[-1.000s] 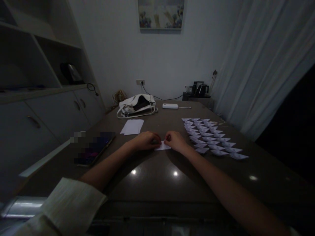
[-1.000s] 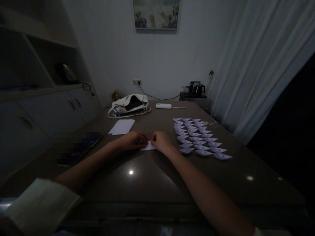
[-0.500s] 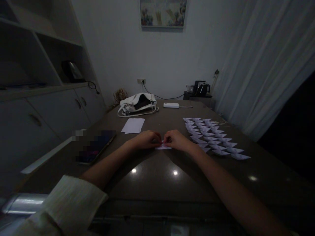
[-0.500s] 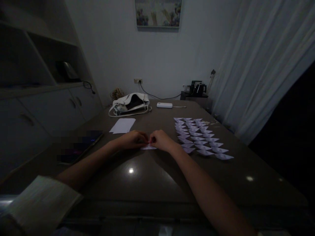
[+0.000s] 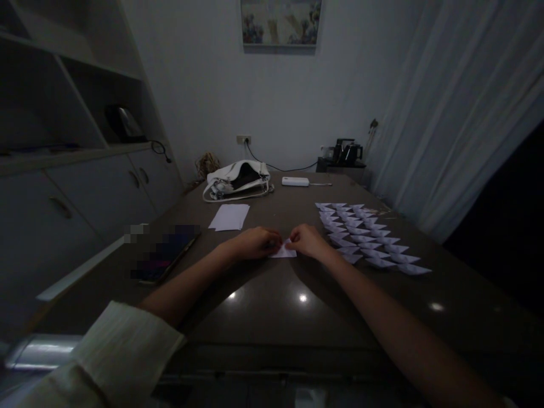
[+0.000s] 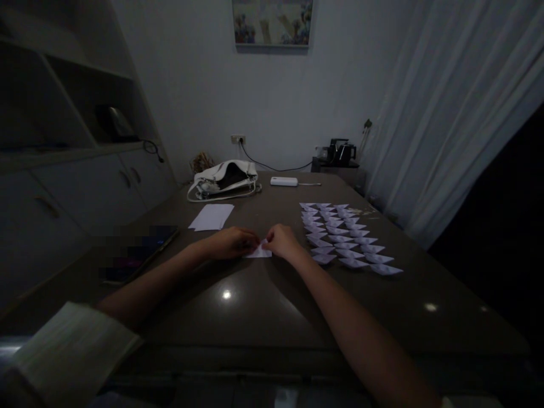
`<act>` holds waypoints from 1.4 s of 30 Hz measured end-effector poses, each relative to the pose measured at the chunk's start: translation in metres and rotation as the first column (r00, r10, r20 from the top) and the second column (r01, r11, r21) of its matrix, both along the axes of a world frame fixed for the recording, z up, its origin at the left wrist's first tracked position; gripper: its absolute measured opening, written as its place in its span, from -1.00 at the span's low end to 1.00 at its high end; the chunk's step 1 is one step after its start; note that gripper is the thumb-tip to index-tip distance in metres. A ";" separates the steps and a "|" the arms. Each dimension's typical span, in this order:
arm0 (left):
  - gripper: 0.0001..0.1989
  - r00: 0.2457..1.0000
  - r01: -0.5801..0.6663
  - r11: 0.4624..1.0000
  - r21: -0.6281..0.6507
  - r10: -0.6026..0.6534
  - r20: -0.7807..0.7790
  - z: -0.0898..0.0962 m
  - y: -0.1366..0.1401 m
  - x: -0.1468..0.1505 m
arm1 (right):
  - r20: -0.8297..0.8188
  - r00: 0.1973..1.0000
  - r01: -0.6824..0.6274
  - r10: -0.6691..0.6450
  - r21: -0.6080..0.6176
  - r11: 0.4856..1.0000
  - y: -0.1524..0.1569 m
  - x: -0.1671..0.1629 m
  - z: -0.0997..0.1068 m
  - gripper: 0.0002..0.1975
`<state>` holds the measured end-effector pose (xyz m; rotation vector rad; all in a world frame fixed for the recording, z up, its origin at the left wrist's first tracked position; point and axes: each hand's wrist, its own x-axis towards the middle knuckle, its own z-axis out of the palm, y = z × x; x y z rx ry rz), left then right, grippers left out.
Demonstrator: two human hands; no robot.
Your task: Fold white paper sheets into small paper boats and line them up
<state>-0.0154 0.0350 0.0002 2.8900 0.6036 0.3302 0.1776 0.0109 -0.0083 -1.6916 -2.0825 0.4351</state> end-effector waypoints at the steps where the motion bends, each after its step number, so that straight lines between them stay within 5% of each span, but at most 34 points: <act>1: -0.80 1.000 0.000 1.000 -0.006 0.000 -0.002 0.000 0.000 0.000 | -0.007 1.000 -0.019 0.019 0.030 0.999 0.000 -0.001 -0.001 -0.91; 10: -0.84 1.000 -0.005 1.000 0.010 0.004 0.028 -0.003 0.004 -0.002 | -0.014 0.984 -0.177 0.180 0.140 0.974 0.000 0.000 -0.003 -0.96; 20: -0.89 1.000 -0.020 0.999 -0.037 0.020 0.017 0.002 0.000 0.000 | 0.047 0.925 -0.381 0.378 0.084 0.921 -0.001 0.003 0.003 -0.95; 42: -0.84 0.998 -0.006 0.996 -0.087 0.012 0.066 0.000 0.002 -0.001 | 0.106 0.874 -0.479 0.473 0.031 0.877 0.001 0.009 0.006 -0.84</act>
